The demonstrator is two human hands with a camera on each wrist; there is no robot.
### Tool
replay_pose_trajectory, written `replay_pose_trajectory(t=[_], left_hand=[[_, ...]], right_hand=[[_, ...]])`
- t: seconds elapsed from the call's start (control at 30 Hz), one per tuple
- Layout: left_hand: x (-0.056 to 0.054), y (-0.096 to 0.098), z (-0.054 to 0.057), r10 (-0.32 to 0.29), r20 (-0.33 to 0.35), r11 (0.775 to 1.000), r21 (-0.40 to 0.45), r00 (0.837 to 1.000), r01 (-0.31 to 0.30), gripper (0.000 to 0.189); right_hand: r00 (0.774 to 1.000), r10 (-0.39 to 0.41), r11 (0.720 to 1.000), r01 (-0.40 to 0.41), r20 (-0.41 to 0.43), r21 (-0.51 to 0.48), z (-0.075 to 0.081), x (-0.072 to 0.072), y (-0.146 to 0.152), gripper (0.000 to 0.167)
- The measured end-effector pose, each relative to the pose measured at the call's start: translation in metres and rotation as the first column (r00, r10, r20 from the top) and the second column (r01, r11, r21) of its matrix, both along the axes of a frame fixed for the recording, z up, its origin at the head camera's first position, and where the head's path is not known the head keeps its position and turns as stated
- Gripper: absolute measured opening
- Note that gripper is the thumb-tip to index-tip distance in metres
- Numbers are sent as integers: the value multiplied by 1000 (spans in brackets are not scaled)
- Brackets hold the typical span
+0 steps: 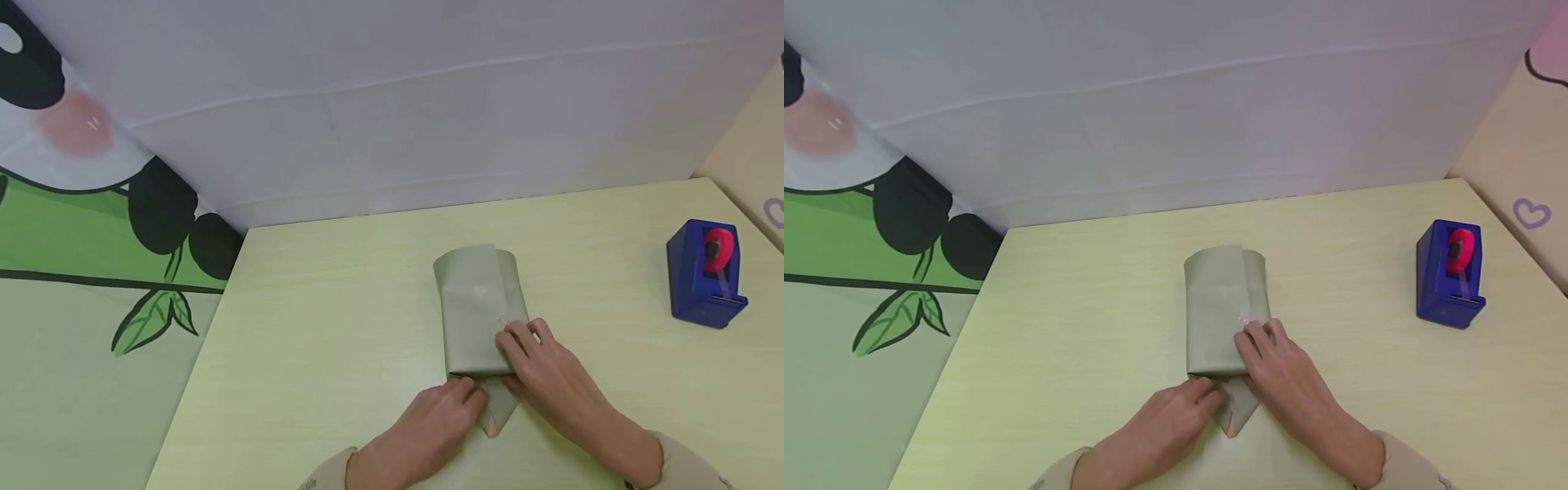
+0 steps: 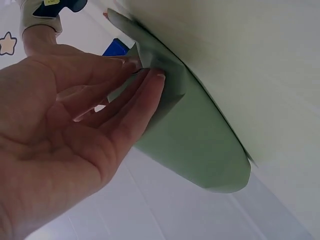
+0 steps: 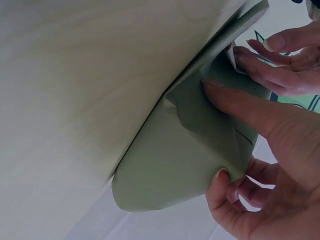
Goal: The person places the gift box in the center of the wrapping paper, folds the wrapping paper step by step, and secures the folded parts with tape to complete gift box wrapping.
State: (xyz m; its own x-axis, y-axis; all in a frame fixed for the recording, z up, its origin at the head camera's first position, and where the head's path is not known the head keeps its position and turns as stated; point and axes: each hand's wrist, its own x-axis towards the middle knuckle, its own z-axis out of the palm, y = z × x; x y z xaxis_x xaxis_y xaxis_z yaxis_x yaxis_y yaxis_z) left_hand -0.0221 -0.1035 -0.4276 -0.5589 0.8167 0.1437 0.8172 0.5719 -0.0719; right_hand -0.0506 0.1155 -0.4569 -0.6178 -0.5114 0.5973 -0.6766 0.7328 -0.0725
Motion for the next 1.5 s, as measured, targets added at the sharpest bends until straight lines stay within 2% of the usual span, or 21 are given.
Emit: replay_pose_trajectory(t=[0.13,0.33,0.43,0.6,0.73,0.87,1.03,1.1,1.13,1.23,1.33,1.5], left_hand=[[2,0,-2,-24,-31,999,-33,999,23,25],[10,-1,-7,-54,-83,984,-172,995,39,39],[14,-2,-10,-53,-97,960,-279,994,24,42],[16,3,-15,-4,-63,894,-448,998,-25,54],[13,9,-20,40,-72,868,-491,997,-71,64],[11,14,-25,54,-129,879,-465,990,-108,69],[7,17,-31,46,-242,940,-317,969,-124,68],[7,17,-33,45,-252,955,-273,967,-116,66],[7,18,-32,47,-236,958,-263,971,-110,66],[10,19,-30,41,-149,948,-306,988,-86,67],[12,19,-29,40,-60,931,-360,997,-59,73],[12,21,-33,62,-40,906,-417,997,-73,78]], right_hand=[[1000,-4,1000,4,4,-4,-1,0,0,66],[1000,-5,1000,5,0,-4,-1,0,1,65],[1000,-8,1000,8,0,3,-1,0,1,66],[1000,-9,1000,9,3,16,-1,-4,4,66],[1000,-7,1000,7,6,30,-1,-10,7,65],[1000,0,999,-1,15,41,0,-15,11,66],[1000,11,999,-12,19,41,0,-20,15,67],[1000,12,999,-12,18,40,0,-20,15,67],[1000,11,999,-12,18,38,-1,-20,16,67],[1000,12,999,-13,21,39,-2,-21,16,68],[1000,8,999,-9,26,41,-3,-21,18,68],[1000,1,999,-2,26,44,-4,-21,19,69]])
